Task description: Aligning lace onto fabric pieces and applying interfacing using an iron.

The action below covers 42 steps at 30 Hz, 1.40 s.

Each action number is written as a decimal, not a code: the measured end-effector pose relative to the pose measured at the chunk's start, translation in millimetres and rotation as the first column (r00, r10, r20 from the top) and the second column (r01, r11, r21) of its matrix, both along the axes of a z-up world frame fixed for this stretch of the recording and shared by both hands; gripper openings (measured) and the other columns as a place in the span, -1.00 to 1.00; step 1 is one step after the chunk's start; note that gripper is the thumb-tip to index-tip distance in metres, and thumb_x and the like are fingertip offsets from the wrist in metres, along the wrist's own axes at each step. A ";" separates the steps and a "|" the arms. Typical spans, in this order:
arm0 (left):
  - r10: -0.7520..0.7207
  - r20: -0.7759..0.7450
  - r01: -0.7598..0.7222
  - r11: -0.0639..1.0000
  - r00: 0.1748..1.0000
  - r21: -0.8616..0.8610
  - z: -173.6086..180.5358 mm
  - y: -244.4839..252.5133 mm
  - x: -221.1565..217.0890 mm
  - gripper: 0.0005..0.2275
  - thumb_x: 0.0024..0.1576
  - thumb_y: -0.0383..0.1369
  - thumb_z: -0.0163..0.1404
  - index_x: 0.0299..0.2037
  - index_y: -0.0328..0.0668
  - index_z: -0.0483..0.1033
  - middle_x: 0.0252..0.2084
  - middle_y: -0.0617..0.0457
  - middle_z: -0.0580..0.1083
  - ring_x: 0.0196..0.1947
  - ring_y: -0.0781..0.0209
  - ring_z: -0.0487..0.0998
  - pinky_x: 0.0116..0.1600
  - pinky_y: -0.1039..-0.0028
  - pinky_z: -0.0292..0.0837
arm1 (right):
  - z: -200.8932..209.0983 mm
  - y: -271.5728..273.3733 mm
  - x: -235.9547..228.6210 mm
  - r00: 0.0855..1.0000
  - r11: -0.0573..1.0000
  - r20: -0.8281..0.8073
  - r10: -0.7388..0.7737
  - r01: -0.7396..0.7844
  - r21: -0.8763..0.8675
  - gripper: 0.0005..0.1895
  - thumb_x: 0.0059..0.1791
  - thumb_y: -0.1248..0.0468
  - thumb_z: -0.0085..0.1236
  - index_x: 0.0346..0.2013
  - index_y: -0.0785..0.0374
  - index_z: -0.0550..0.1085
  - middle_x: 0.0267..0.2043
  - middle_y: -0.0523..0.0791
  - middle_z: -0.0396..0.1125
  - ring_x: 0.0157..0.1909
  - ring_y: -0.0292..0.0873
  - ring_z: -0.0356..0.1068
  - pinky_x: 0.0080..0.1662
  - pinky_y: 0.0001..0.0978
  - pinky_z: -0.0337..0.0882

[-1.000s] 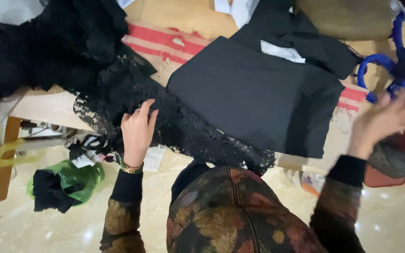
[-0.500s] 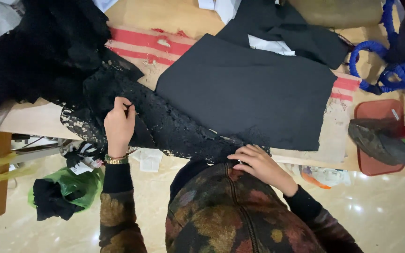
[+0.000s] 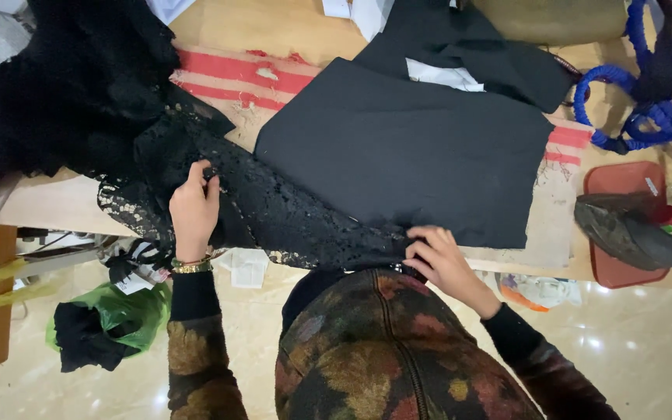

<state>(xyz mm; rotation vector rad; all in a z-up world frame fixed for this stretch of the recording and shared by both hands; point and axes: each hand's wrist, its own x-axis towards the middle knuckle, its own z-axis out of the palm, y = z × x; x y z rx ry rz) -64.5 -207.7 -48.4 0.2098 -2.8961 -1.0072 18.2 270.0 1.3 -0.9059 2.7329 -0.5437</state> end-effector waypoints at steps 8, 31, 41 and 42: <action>-0.016 0.012 0.016 1.000 1.000 0.002 1.5 -0.2 -1.0 -0.82 0.36 -0.50 0.00 0.14 -0.27 0.45 -0.35 -0.24 0.58 -0.38 -0.14 0.64 -0.33 0.22 0.52 | 31.2 -4.7 -34.4 0.862 0.886 0.504 -0.059 0.278 -0.371 -0.80 0.07 0.25 0.14 -0.41 0.16 0.34 0.37 0.04 0.31 0.43 0.16 0.18 0.19 -0.08 0.05; 0.013 0.147 -0.009 1.000 0.989 -0.026 15.0 6.2 -2.5 -0.76 0.38 -0.42 -0.01 0.22 -0.07 0.42 -0.22 -0.31 0.58 -0.21 -0.27 0.64 -0.16 0.05 0.52 | 7.7 129.0 -98.4 0.544 0.331 0.544 -0.639 0.833 -0.443 -0.69 0.02 0.27 0.36 -0.33 0.08 0.30 -0.38 -0.25 0.22 -0.32 -0.30 0.25 -0.25 -0.42 0.23; -0.017 0.160 0.030 0.996 0.987 -0.079 25.9 11.8 -3.1 -0.71 0.38 -0.43 0.00 0.29 -0.19 0.43 -0.21 -0.38 0.58 -0.24 -0.25 0.65 -0.23 0.12 0.56 | 37.5 137.2 -154.5 0.735 0.736 0.025 -0.677 0.677 0.014 -0.52 0.03 -0.01 0.42 0.18 -0.02 0.48 -0.25 -0.03 0.41 -0.05 0.10 0.43 0.04 0.04 0.38; -0.021 0.159 0.033 0.996 0.987 -0.079 24.9 12.5 -3.3 -0.71 0.38 -0.43 0.00 0.29 -0.19 0.43 -0.21 -0.38 0.58 -0.24 -0.25 0.65 -0.23 0.12 0.56 | 37.6 140.7 -157.3 0.733 0.733 0.025 -0.680 0.680 0.014 -0.52 0.03 -0.01 0.42 0.18 -0.02 0.48 -0.25 -0.03 0.41 -0.05 0.10 0.43 0.04 0.04 0.38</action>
